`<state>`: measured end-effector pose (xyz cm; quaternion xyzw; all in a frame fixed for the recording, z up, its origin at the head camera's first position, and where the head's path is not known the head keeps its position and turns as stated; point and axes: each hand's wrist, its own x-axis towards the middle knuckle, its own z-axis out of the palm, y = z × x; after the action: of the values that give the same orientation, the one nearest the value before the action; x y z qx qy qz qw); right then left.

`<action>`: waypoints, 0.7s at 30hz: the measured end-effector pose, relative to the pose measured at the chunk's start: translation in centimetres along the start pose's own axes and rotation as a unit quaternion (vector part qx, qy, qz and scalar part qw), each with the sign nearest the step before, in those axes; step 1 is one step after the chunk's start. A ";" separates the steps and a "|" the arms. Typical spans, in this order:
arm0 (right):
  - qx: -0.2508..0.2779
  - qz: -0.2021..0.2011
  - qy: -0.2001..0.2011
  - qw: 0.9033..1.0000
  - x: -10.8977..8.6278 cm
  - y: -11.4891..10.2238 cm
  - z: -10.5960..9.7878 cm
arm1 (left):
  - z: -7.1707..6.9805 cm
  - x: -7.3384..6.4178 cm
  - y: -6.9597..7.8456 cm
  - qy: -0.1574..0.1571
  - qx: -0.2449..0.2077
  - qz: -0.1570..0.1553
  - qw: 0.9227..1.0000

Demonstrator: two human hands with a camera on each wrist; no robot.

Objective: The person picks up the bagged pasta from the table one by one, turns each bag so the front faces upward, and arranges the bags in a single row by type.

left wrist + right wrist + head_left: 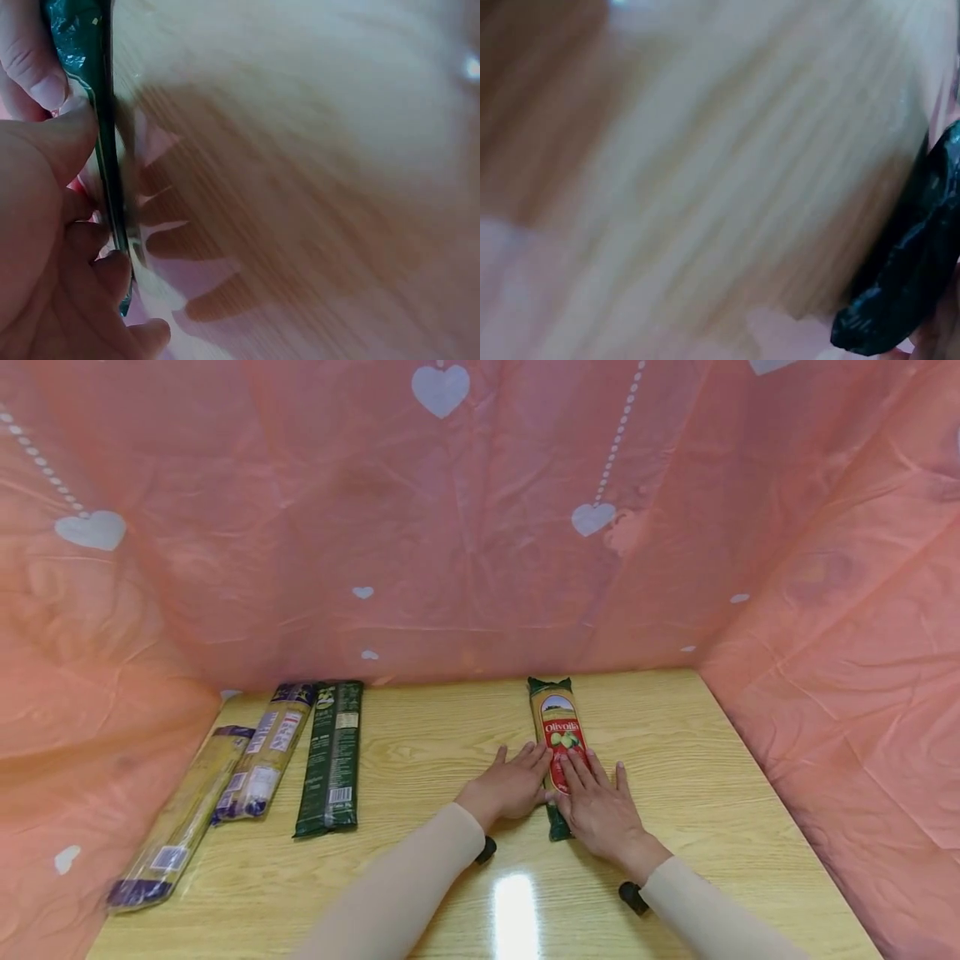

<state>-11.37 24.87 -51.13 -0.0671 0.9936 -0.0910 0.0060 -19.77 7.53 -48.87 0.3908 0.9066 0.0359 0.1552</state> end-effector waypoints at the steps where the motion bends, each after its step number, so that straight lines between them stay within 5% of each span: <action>1: 0.000 0.003 0.002 1.000 0.0 0.3 -0.1 | 0.0 0.4 0.2 0.000 0.001 0.000 1.000; 10: -0.007 0.041 0.004 0.999 -0.2 2.9 -0.8 | -0.1 3.2 2.3 0.013 0.038 0.001 0.999; 21: -0.006 0.064 0.009 0.998 -1.1 5.9 -1.8 | 0.1 2.9 2.6 0.008 0.050 -0.021 0.998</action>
<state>-11.13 31.10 -50.40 -0.0026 0.9963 -0.0855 0.0020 -19.80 11.44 -49.25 0.3787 0.9164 -0.0102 0.1292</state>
